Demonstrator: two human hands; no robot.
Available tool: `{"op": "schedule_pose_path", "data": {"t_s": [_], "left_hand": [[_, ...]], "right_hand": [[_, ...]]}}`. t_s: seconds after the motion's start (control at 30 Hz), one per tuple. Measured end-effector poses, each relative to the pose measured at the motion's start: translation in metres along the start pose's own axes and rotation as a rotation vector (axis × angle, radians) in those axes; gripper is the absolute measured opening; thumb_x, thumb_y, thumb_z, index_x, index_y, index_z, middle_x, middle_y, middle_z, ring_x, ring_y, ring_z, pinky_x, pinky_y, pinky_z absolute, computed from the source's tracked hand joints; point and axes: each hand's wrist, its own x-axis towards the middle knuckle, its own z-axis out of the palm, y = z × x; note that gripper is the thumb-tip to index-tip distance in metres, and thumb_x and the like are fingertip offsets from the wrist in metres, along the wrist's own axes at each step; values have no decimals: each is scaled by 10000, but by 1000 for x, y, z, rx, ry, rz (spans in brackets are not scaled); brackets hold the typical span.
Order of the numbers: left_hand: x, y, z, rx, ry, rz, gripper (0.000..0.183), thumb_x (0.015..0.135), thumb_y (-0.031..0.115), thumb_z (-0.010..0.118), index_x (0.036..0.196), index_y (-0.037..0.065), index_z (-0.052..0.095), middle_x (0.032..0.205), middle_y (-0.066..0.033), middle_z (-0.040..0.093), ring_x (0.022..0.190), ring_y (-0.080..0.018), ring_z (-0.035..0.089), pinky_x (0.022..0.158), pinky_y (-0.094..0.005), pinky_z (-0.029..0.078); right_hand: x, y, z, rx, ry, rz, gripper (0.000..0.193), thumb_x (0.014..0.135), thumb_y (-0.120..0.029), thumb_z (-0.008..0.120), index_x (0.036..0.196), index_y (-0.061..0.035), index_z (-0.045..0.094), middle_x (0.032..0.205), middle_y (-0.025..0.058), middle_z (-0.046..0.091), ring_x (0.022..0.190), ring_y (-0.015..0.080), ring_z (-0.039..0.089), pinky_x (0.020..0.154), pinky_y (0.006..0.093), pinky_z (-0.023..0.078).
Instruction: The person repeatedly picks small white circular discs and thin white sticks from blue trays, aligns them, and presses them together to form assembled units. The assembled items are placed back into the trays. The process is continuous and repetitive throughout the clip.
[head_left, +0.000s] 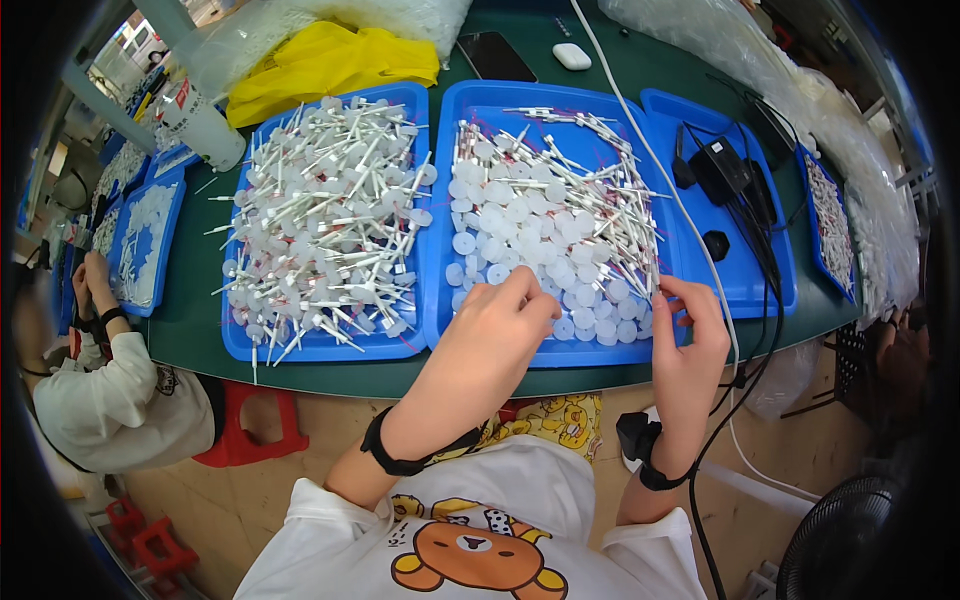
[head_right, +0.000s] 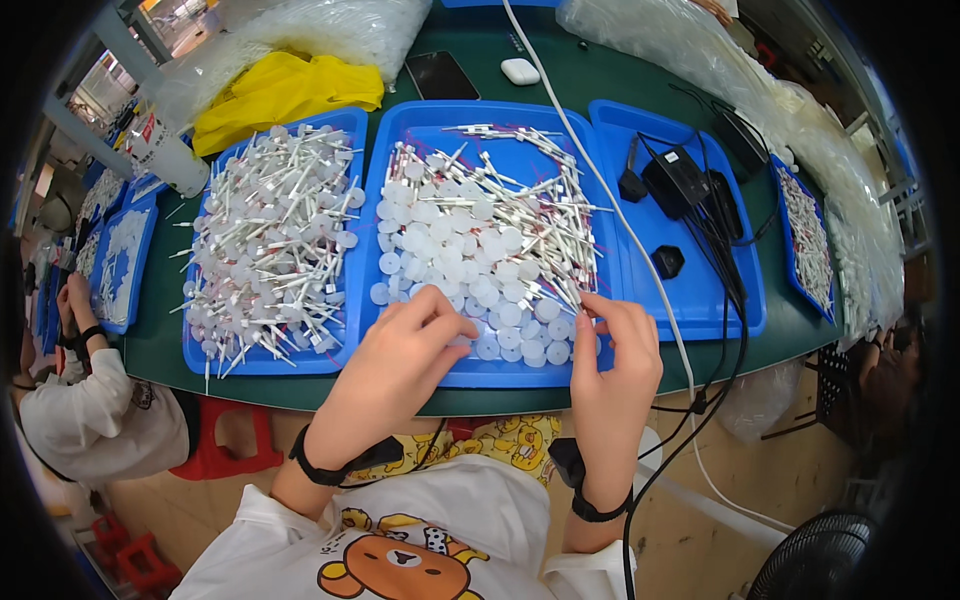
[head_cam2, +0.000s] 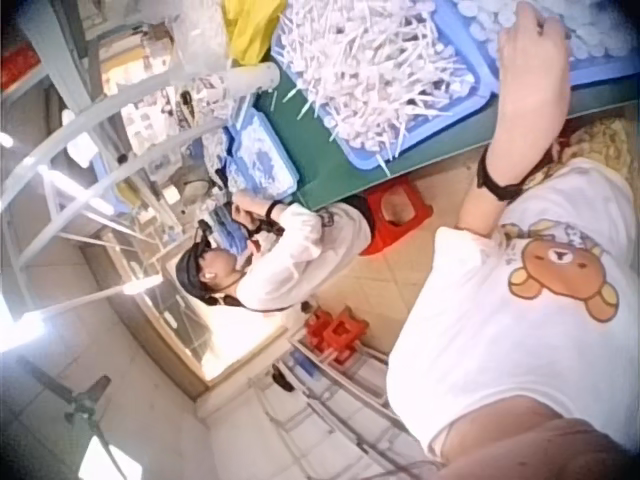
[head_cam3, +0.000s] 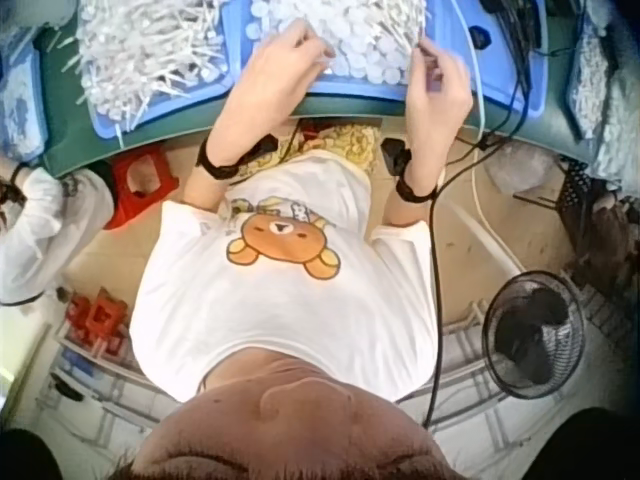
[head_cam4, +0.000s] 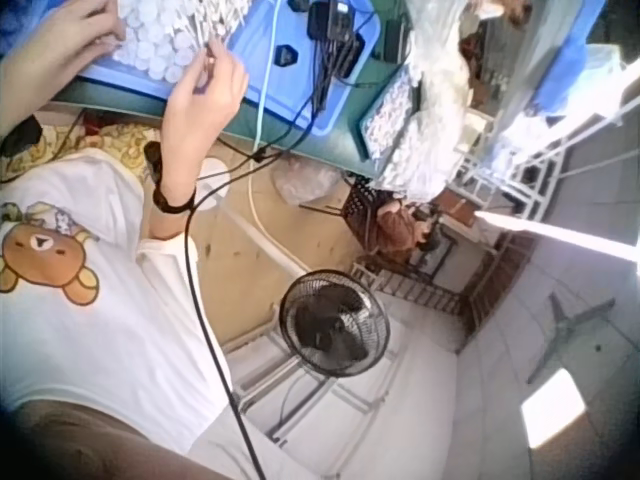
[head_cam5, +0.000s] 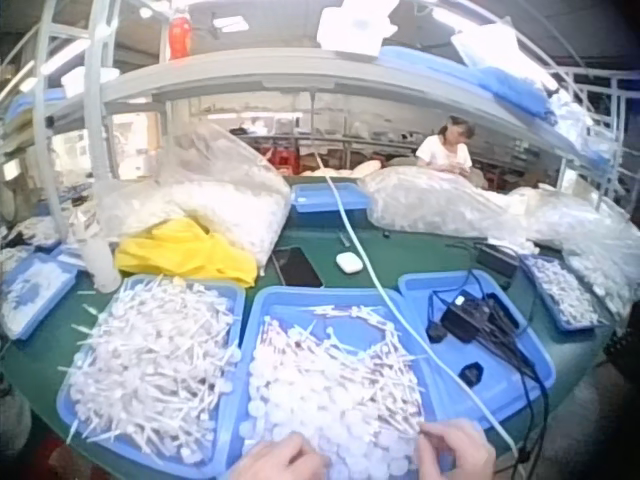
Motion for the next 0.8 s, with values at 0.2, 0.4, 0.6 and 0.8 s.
{"op": "schedule_pose_path", "data": {"t_s": [0.2, 0.4, 0.6, 0.8], "left_hand": [[-10, 11, -14, -333, 123, -51, 200, 857, -8, 660, 1049, 24, 618, 1068, -97, 617, 761, -216, 662, 666, -300, 510], [-30, 21, -22, -1175, -6, -330, 246, 939, -6, 596, 1179, -51, 565, 1181, -151, 623, 935, -209, 694, 801, -287, 546], [-39, 21, -23, -1486, -84, -356, 275, 970, -10, 521, 1238, -70, 505, 1214, -189, 594, 1035, -284, 679, 882, -338, 545], [-41, 27, -25, -1461, -64, -407, 282, 951, 25, 559, 1216, -61, 514, 1186, -235, 611, 980, -307, 689, 882, -411, 562]], "right_hand": [[-26, -15, -10, 786, 5, 239, 176, 904, 67, 602, 1080, 71, 590, 1007, 139, 674, 926, 186, 658, 866, 312, 524], [-48, -38, 0, 1069, -19, 152, 225, 867, 131, 600, 1060, 55, 513, 964, 205, 656, 911, 295, 701, 826, 391, 580], [-61, -38, 7, 938, -38, -182, 277, 838, 137, 608, 1086, 36, 532, 990, 205, 632, 901, 300, 700, 802, 404, 598], [-62, -35, 13, 878, -28, -260, 328, 793, 169, 638, 1088, 45, 563, 991, 218, 657, 910, 290, 711, 784, 370, 604]]}}
